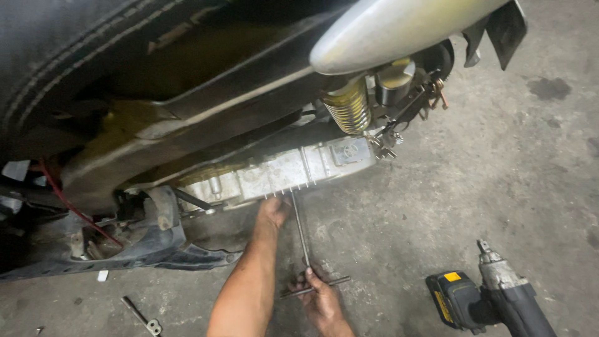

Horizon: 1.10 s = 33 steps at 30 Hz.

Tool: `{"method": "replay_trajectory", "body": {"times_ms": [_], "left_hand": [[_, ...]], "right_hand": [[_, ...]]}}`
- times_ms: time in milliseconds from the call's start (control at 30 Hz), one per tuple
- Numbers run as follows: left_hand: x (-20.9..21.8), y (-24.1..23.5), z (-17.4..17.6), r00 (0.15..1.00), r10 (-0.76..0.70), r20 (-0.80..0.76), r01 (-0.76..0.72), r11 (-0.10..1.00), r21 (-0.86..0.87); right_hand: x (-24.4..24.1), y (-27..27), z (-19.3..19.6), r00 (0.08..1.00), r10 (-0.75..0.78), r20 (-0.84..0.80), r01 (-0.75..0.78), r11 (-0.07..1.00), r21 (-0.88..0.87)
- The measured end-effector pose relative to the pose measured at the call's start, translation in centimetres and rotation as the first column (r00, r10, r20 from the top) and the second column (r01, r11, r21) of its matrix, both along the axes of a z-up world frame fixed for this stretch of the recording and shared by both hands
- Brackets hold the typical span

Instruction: The person uses a T-handle wrench to loosen and tighten bolts on the scooter's engine casing. They then reattach a black plastic side panel, securing it with screws using a screwdriver.

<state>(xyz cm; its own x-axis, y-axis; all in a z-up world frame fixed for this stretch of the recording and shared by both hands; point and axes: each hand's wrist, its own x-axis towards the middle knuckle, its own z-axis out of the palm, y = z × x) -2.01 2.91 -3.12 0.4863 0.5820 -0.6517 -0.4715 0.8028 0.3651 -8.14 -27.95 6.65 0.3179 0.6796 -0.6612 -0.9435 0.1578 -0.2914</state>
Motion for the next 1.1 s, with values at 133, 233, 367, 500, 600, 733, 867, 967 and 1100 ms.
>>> {"method": "replay_trajectory", "body": {"times_ms": [133,233,367,500,600,733,867,967,1100], "left_hand": [[-0.3,0.5,-0.3,0.999,0.035,0.034,-0.034,0.999,-0.026],[-0.9,0.1,-0.6,0.992,-0.078,0.095,0.069,0.994,0.088],[-0.1,0.0,-0.3,0.982,-0.181,-0.052,0.187,0.966,0.178],[1.3,-0.5,-0.1,0.999,-0.047,0.025,0.048,0.998,-0.035],[1.7,-0.8,-0.1,0.986,0.044,0.164,-0.035,0.998,-0.056],[1.5,-0.6,-0.2,0.994,0.089,0.068,-0.083,0.994,-0.075],[1.4,-0.1,-0.5,0.996,0.089,0.017,-0.088,0.995,-0.043],[1.3,0.2,-0.8,0.995,0.100,0.018,-0.100,0.994,-0.036],[1.2,0.6,-0.8,0.994,0.107,0.038,-0.106,0.994,-0.035]], "right_hand": [[-1.6,0.8,-1.3,0.989,-0.075,-0.131,0.083,0.995,0.052],[-3.2,0.5,-2.1,0.989,-0.088,-0.118,0.088,0.996,-0.008],[-4.2,0.1,-2.6,0.990,-0.115,-0.082,0.113,0.993,-0.032],[-4.2,0.0,-3.3,0.989,-0.149,-0.012,0.149,0.989,-0.012],[-3.7,-0.4,-3.6,0.991,-0.136,0.022,0.136,0.991,-0.017],[-2.9,-0.8,-3.3,0.992,-0.097,0.086,0.100,0.994,-0.036],[-1.8,-0.8,-2.5,0.994,-0.077,0.074,0.080,0.996,-0.031],[-1.2,-0.8,-1.9,0.994,-0.079,0.077,0.081,0.996,-0.025],[-0.4,-0.5,-1.2,0.988,-0.036,0.150,0.037,0.999,-0.004]]}}
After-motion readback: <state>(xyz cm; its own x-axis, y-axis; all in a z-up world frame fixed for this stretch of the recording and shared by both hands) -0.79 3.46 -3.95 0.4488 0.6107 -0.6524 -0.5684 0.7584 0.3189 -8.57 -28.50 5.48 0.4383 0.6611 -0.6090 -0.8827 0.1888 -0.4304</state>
